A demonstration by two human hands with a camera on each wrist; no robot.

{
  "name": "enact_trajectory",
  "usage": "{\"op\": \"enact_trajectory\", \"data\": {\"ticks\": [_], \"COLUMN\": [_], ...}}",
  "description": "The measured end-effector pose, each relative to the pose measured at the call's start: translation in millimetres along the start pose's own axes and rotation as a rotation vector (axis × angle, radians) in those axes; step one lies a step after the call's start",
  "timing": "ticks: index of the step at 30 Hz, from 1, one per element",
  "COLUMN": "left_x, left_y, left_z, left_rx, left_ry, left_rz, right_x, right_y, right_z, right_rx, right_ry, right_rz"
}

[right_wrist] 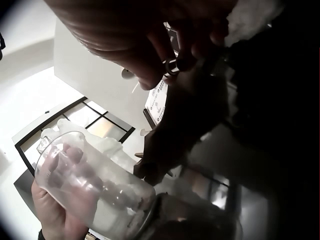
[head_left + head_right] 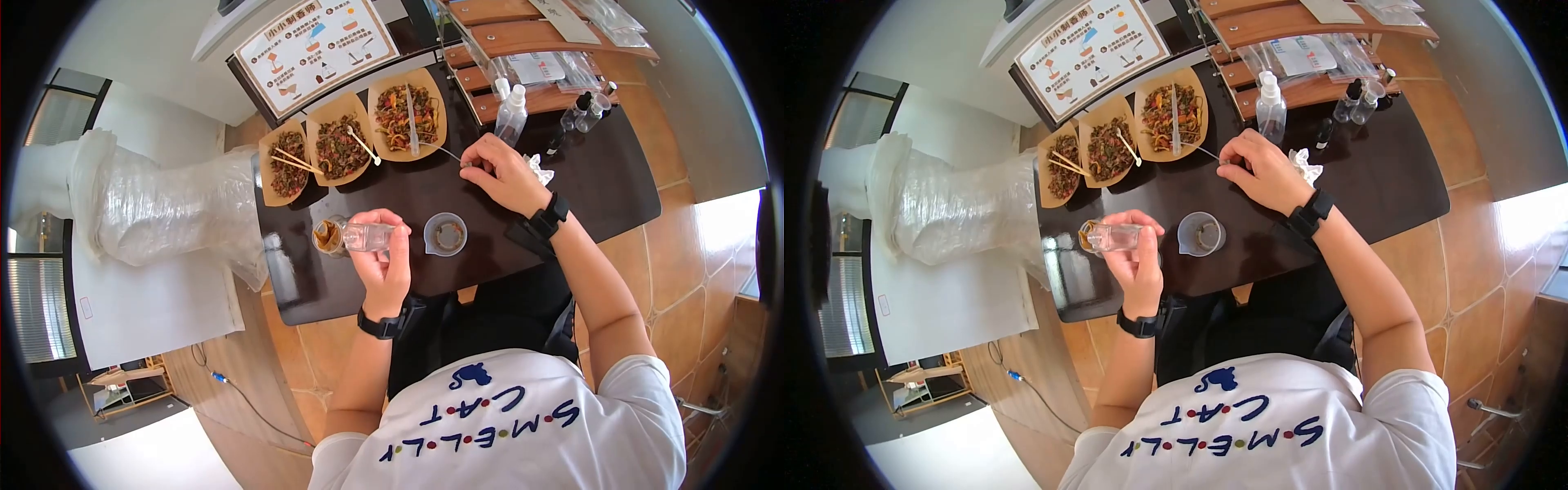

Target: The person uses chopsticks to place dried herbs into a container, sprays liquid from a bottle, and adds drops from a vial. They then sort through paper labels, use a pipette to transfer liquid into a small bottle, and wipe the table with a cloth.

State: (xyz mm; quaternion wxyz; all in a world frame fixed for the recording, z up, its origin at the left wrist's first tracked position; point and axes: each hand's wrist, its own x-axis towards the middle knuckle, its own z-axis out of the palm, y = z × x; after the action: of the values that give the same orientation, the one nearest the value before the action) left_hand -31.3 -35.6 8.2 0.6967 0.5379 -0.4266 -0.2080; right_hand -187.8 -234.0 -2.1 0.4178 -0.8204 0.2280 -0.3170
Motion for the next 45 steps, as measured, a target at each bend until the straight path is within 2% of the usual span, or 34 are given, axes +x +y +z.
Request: {"op": "enact_trajectory", "data": {"ticks": [5,11,17,19,22,24,26,33,37,39,45], "left_x": [3.6,7.7,18.0,24.7,32.5,31.3,29.5,25.5,27.5,27.5,26.1], "left_y": [-14.6,-20.7,-20.1,-16.9,-16.7,-21.0,-25.3,-31.4,-32.4,-28.5,-24.2], "left_z": [8.8,6.0,5.4,3.8,2.2,2.0,1.4,-1.0,-2.3,-1.6,1.7], "left_rx": [-0.051,0.025,0.003,-0.005,0.056,0.086,0.119,0.172,0.247,0.381,0.355], "left_ry": [0.044,0.037,0.029,0.023,-0.007,-0.022,-0.029,0.0,-0.01,-0.055,-0.048], "left_rz": [0.013,-0.008,-0.047,-0.067,-0.031,-0.108,-0.119,-0.143,-0.095,-0.038,-0.074], "right_x": [6.9,11.4,14.5,13.9,12.4,10.9,10.5,10.6,10.4,9.8,10.5], "right_y": [5.6,9.8,19.5,18.5,10.7,7.7,5.1,8.2,7.1,8.6,6.6], "right_z": [0.4,-2.9,-4.3,-6.6,-8.8,-10.8,-12.3,-8.4,-4.4,-3.6,-5.4], "right_rx": [-0.014,-0.053,0.103,0.197,0.237,0.259,0.259,0.289,0.31,0.315,0.299], "right_ry": [-0.065,-0.123,-0.076,-0.066,-0.085,-0.098,-0.193,-0.183,-0.162,-0.147,-0.14], "right_rz": [0.039,0.026,0.089,0.208,0.193,0.18,0.204,0.194,0.186,0.17,0.166]}}
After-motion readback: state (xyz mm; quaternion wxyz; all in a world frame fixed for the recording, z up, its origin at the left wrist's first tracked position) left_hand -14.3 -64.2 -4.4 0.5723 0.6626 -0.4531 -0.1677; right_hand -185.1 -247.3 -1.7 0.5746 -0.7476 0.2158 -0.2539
